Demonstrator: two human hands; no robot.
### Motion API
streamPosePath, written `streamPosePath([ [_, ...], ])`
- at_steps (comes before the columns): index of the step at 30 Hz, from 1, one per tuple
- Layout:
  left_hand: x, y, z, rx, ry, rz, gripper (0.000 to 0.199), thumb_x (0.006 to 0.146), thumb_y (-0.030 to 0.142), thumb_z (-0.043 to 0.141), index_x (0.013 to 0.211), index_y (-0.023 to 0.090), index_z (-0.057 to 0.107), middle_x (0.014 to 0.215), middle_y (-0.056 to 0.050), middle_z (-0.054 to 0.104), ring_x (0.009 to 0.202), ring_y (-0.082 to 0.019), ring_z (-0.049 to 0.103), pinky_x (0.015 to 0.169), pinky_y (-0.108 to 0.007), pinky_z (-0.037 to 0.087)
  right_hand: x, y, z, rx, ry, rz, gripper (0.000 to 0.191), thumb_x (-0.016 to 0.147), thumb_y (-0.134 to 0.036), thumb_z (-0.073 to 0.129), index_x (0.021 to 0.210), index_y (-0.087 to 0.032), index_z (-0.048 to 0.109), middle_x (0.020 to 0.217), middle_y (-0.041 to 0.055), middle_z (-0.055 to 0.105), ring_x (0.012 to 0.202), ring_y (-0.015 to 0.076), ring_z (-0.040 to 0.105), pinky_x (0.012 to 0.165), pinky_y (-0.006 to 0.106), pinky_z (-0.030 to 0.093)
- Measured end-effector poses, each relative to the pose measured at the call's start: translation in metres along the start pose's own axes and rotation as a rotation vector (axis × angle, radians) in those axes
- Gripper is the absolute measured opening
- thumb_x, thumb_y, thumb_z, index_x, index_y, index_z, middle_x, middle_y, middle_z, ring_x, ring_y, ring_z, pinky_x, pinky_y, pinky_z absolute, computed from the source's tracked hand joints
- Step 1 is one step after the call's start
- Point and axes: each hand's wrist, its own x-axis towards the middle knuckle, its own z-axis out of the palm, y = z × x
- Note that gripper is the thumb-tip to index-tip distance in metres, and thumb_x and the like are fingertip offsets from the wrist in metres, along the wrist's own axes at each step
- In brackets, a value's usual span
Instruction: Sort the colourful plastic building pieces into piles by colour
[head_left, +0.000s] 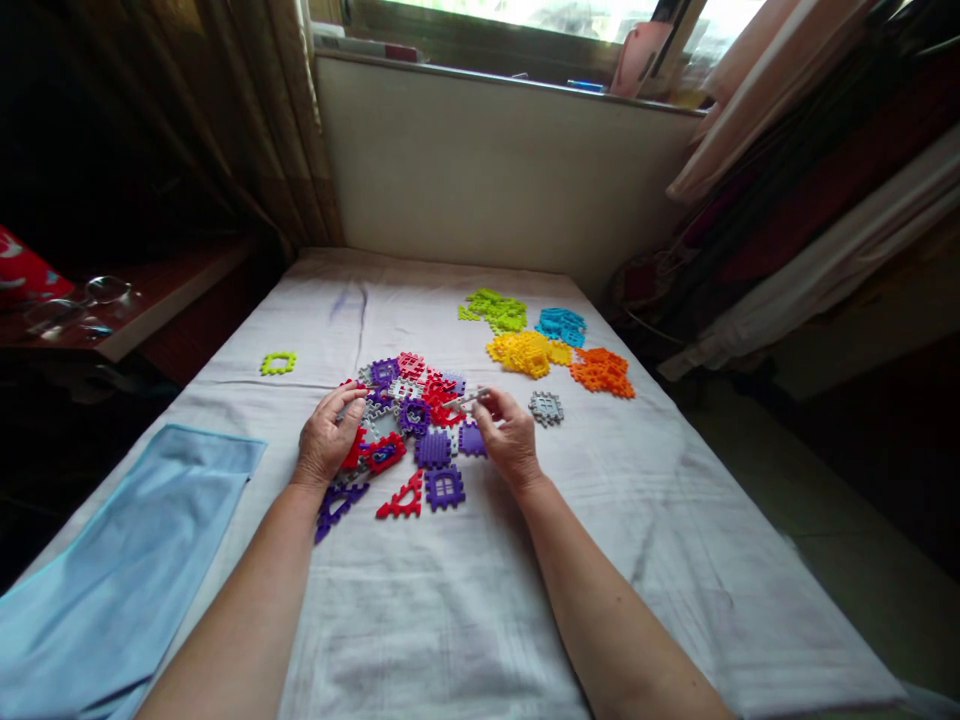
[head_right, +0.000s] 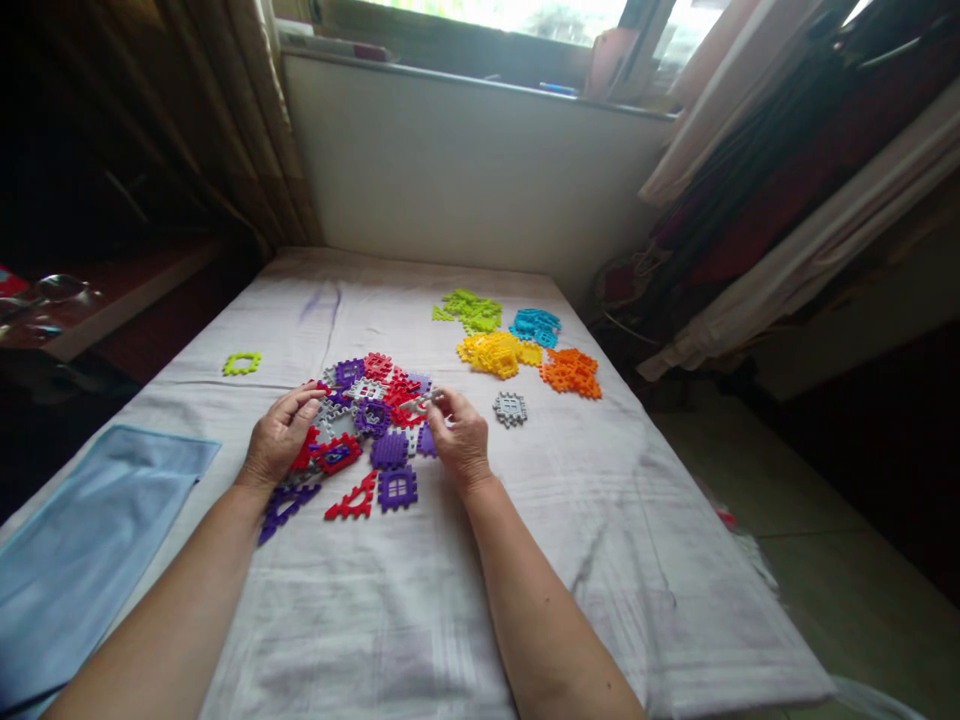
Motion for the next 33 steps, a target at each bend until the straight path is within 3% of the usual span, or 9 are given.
streamPosePath([
  [3,0.0,0.0,0.0,0.02,-0.015,0.02,0.04,0.086,0.054,0.051,0.099,0.024,0.072,0.122,-0.007,0.07,0.119,-0.024,0.062,0.111,-0.042,0.044,0.017,0.029,-0.036,-0.18,0.171,0.156,0.047,0.081,-0.039,0.057,0.122,-0.017,0.064,0.082,0.0043,0.075,0.068,0.0174,0.065,0.071,0.03,0.052],
  [6,0.001,-0.001,0.0,0.036,-0.041,0.032,0.038,0.086,0.053,0.053,0.1,0.024,0.072,0.124,-0.007,0.069,0.12,-0.025,0.061,0.112,-0.043,0.043,0.026,0.054,-0.064,-0.314,0.313,0.308,0.052,0.078,-0.039,0.055,0.123,-0.014,0.064,0.08,0.0054,0.073,0.071,0.0203,0.066,0.072,0.032,0.05],
  [12,0.0,-0.005,-0.003,0.077,-0.083,0.048,0.04,0.084,0.053,0.056,0.108,0.024,0.071,0.132,-0.009,0.064,0.128,-0.026,0.056,0.115,-0.045,0.039,0.026,0.074,-0.072,-0.38,0.304,0.425,0.051,0.076,-0.039,0.053,0.119,-0.015,0.068,0.078,0.0046,0.072,0.071,0.0206,0.064,0.073,0.032,0.049],
  [21,-0.006,0.0,-0.015,0.186,-0.239,0.131,0.051,0.08,0.054,0.063,0.122,0.026,0.066,0.146,-0.009,0.054,0.139,-0.029,0.046,0.118,-0.051,0.034,0.026,0.087,-0.069,-0.44,0.412,0.325,0.047,0.077,-0.036,0.054,0.115,-0.013,0.068,0.11,0.016,0.062,0.084,0.0236,0.063,0.085,0.042,0.052],
  [24,-0.006,0.003,-0.014,0.166,-0.264,0.147,0.053,0.081,0.056,0.062,0.124,0.025,0.066,0.146,-0.01,0.054,0.139,-0.029,0.045,0.119,-0.052,0.032,0.024,0.079,-0.063,-0.458,0.403,0.194,0.041,0.08,-0.031,0.051,0.113,-0.014,0.069,0.113,0.0165,0.059,0.098,0.0273,0.061,0.092,0.046,0.051],
  [29,-0.008,0.01,-0.013,0.097,-0.242,0.116,0.054,0.082,0.06,0.06,0.123,0.024,0.066,0.145,-0.01,0.055,0.139,-0.028,0.046,0.118,-0.051,0.033,0.013,0.046,-0.032,-0.436,0.251,-0.126,0.03,0.087,-0.025,0.05,0.108,-0.019,0.071,0.109,0.013,0.063,0.107,0.0271,0.058,0.1,0.046,0.046],
  [33,-0.008,0.007,-0.013,0.026,-0.099,0.049,0.048,0.086,0.059,0.054,0.113,0.022,0.069,0.133,-0.01,0.064,0.129,-0.025,0.056,0.116,-0.045,0.038,-0.003,0.014,-0.005,-0.386,0.096,-0.32,0.025,0.09,-0.023,0.052,0.103,-0.022,0.073,0.107,0.0097,0.068,0.101,0.0242,0.06,0.095,0.041,0.047],
])
